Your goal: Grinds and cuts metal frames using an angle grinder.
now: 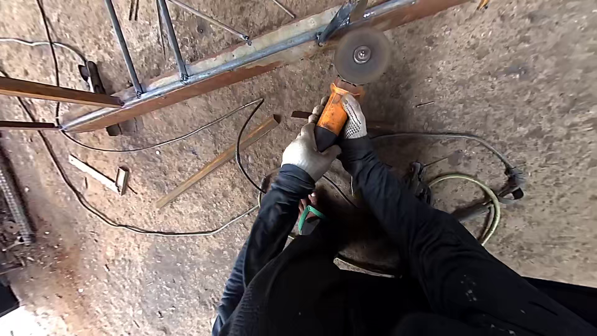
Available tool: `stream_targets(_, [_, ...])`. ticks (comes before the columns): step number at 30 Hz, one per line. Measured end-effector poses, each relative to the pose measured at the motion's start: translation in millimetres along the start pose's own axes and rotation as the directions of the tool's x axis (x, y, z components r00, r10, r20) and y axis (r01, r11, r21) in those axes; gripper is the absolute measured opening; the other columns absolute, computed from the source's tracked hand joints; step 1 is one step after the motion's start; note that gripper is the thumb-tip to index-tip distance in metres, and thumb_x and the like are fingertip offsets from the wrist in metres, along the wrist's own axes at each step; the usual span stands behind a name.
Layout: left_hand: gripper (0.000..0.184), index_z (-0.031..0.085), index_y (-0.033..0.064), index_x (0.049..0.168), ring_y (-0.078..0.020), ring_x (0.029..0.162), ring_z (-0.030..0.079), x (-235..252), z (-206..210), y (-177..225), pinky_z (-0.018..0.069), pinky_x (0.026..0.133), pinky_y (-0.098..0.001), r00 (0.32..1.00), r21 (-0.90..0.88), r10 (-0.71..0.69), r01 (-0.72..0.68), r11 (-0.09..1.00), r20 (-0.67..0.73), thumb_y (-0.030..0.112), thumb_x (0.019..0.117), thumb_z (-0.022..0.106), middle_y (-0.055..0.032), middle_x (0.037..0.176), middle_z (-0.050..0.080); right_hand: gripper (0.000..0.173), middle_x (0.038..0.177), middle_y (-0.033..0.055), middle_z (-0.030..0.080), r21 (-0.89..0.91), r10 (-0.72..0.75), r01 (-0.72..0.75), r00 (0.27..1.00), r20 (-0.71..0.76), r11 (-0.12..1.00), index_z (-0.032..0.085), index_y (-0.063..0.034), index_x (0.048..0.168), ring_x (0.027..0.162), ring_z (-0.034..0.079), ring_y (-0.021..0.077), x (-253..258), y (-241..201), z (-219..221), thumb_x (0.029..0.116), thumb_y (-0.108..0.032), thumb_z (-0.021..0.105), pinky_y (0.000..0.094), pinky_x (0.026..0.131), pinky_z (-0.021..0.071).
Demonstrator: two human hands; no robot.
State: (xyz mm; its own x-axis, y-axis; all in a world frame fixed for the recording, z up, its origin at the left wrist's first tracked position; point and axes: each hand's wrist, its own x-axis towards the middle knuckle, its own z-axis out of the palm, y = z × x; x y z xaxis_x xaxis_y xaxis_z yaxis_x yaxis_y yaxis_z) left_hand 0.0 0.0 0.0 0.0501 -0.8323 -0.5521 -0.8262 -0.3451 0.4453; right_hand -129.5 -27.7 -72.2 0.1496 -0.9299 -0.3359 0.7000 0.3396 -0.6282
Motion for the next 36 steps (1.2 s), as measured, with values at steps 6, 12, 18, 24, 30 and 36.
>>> stream_targets(6, [0.047, 0.063, 0.0064, 0.127, -0.0175, 0.080, 0.069, -27, 22, -19, 0.0607, 0.073, -0.0377, 0.935, -0.737, 0.292, -0.053, 0.674, 0.200, 0.018, 0.0843, 0.078, -0.0103, 0.098, 0.071, 0.056, 0.105, 0.0214, 0.070, 0.305, 0.017, -0.085, 0.976, 0.219, 0.948, 0.060, -0.0045, 0.120, 0.097, 0.070, 0.0366, -6, -8, -23, 0.0970, -0.055, 0.054, 0.0553, 0.088, 0.0588])
stream_targets(12, [0.097, 0.042, 0.0170, 0.151, -0.0229, 0.095, 0.073, -11, 64, 13, 0.0606, 0.083, -0.0559, 0.993, -0.311, 0.035, 0.003, 0.951, 0.116, 0.042, 0.0685, 0.086, -0.0079, 0.109, 0.074, 0.044, 0.088, 0.0214, 0.072, -0.290, -0.009, -0.084, 0.951, -0.308, 0.953, 0.061, 0.0058, 0.118, 0.076, 0.073, 0.0321, -12, -39, -7, 0.0873, -0.022, 0.077, 0.0492, 0.073, 0.0647])
stream_targets(18, [0.093, 0.045, 0.0090, 0.145, -0.0188, 0.093, 0.072, 6, 87, 27, 0.0618, 0.083, -0.0478, 0.988, -0.583, 0.149, -0.096, 0.807, 0.043, 0.023, 0.0634, 0.087, -0.0088, 0.105, 0.072, 0.064, 0.096, 0.0079, 0.075, -0.779, -0.184, -0.157, 0.926, -0.330, 0.607, 0.064, -0.0050, 0.121, 0.084, 0.076, 0.0209, -5, -61, -6, 0.0747, -0.044, 0.085, 0.0466, 0.079, 0.0660])
stream_targets(24, [0.086, 0.047, 0.0041, 0.140, -0.0158, 0.086, 0.070, 20, 107, 41, 0.0616, 0.077, -0.0399, 0.972, -0.792, 0.232, -0.119, 0.599, 0.030, 0.011, 0.0623, 0.083, -0.0101, 0.102, 0.069, 0.067, 0.100, 0.0058, 0.073, -0.930, -0.231, -0.280, 0.914, -0.334, 0.238, 0.065, -0.0112, 0.121, 0.094, 0.072, 0.0179, 2, -85, 2, 0.0741, -0.057, 0.081, 0.0500, 0.086, 0.0585])
stream_targets(30, [0.087, 0.046, 0.0016, 0.140, -0.0167, 0.088, 0.069, 29, 109, 44, 0.0604, 0.080, -0.0395, 0.971, -0.832, 0.240, -0.118, 0.542, 0.019, 0.009, 0.0609, 0.083, -0.0118, 0.102, 0.069, 0.072, 0.103, 0.0072, 0.073, -0.943, -0.241, -0.299, 0.913, -0.328, 0.147, 0.063, -0.0100, 0.123, 0.097, 0.071, 0.0202, 12, -87, 6, 0.0740, -0.060, 0.080, 0.0524, 0.088, 0.0572])
stream_targets(36, [0.086, 0.046, 0.0007, 0.140, -0.0150, 0.088, 0.069, 38, 113, 41, 0.0602, 0.080, -0.0368, 0.963, -0.865, 0.270, -0.133, 0.485, 0.004, 0.007, 0.0607, 0.081, -0.0113, 0.103, 0.069, 0.076, 0.104, 0.0094, 0.072, -0.940, -0.244, -0.335, 0.909, -0.339, 0.058, 0.061, -0.0096, 0.126, 0.099, 0.070, 0.0243, 15, -86, 13, 0.0738, -0.063, 0.078, 0.0561, 0.087, 0.0556])
